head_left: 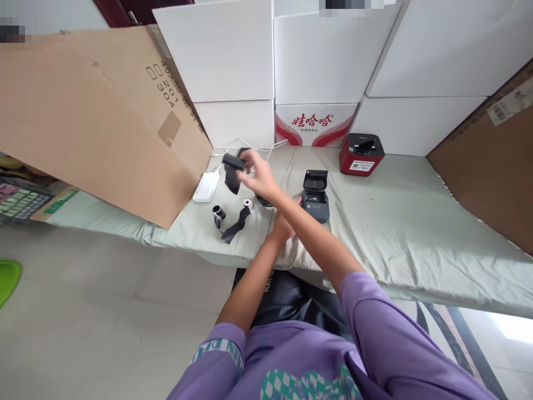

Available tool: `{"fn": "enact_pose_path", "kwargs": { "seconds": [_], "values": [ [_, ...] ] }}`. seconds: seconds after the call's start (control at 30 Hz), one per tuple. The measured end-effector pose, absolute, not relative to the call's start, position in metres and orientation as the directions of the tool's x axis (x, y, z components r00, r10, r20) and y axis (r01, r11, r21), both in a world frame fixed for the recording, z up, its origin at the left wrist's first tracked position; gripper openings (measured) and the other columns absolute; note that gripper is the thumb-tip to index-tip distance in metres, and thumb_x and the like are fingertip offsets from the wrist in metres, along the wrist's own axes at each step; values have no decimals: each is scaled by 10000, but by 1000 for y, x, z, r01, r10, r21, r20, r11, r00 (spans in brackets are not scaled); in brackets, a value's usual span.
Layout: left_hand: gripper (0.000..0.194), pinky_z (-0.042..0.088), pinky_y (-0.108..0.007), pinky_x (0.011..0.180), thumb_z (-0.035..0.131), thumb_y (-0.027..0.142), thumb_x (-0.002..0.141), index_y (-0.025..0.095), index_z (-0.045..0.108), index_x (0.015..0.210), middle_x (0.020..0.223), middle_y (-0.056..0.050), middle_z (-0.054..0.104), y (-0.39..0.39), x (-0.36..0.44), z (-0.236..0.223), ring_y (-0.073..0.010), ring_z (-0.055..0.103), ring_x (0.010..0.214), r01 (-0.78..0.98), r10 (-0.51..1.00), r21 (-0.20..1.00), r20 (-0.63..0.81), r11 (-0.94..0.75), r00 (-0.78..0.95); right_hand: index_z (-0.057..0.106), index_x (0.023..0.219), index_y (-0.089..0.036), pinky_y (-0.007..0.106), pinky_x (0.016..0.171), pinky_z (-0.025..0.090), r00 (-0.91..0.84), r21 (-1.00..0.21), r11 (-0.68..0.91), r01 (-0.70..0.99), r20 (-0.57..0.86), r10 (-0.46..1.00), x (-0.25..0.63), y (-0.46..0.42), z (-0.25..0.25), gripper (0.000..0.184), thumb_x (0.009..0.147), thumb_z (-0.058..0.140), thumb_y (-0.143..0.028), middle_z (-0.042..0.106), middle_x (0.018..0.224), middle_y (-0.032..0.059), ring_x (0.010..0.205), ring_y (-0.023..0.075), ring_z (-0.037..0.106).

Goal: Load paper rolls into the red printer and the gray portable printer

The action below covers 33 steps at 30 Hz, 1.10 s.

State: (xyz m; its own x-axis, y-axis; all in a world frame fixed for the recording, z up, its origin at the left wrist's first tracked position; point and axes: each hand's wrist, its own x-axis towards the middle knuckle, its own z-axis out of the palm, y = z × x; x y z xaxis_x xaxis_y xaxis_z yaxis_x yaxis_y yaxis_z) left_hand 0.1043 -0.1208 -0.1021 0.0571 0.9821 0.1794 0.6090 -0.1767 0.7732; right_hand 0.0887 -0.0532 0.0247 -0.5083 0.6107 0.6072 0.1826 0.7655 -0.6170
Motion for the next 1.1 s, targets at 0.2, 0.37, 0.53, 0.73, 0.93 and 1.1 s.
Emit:
{"fn": "enact_pose_path", "kwargs": {
  "seconds": [0.2, 0.37, 0.53, 0.73, 0.93, 1.1],
  "values": [
    [863, 292, -512, 1246, 827, 508, 782, 233, 472, 1519, 1477, -127, 618, -120, 108, -99, -360, 525, 1418, 735, 983, 655, 162, -172, 86, 557, 1126, -294, 328, 692, 459, -152, -798, 599, -62, 601, 785, 245, -30, -10, 354, 832, 704, -424, 635, 903, -6, 788, 198, 576],
    [909, 342, -476, 1217, 863, 429, 751, 238, 455, 1540, 1397, -126, 673, -119, 109, -96, -334, 600, 1339, 751, 976, 628, 196, -203, 99, 674, 1097, -249, 361, 740, 459, -143, -832, 509, 221, 489, 861, 306, -21, -67, 354, 749, 624, -292, 718, 1036, 28, 836, 221, 604],
    [880, 343, -483, 1220, 818, 296, 791, 240, 414, 1570, 1487, -130, 611, -120, 107, -97, -322, 573, 1377, 750, 972, 623, 198, -222, 123, 713, 1050, -224, 428, 879, 481, -214, -763, 541, 355, 497, 841, 301, -20, -90, 365, 708, 592, -267, 743, 1046, 49, 884, 251, 591],
    [914, 344, -490, 1222, 856, 439, 777, 248, 428, 1562, 1501, -108, 607, -121, 106, -98, -339, 542, 1404, 743, 979, 643, 189, -185, 81, 708, 1072, -230, 445, 914, 483, -258, -736, 560, 380, 497, 829, 300, -20, -90, 367, 731, 573, -238, 735, 1086, 54, 947, 275, 577],
    [923, 359, -494, 1212, 873, 405, 759, 255, 437, 1559, 1473, -110, 629, -123, 108, -94, -347, 565, 1379, 745, 980, 643, 185, -177, 74, 745, 936, -228, 513, 1041, 438, -282, -717, 559, 417, 482, 829, 300, -14, -97, 265, 707, 611, -223, 680, 1040, 77, 1057, 301, 589],
    [933, 369, -486, 1208, 876, 420, 752, 262, 438, 1561, 1477, -101, 627, -123, 109, -93, -348, 571, 1373, 738, 979, 651, 187, -180, 74, 752, 849, -232, 534, 1050, 450, -234, -716, 533, 451, 481, 845, 298, -14, -97, 179, 741, 610, -223, 633, 1012, 90, 1054, 300, 588]
  ]
}}
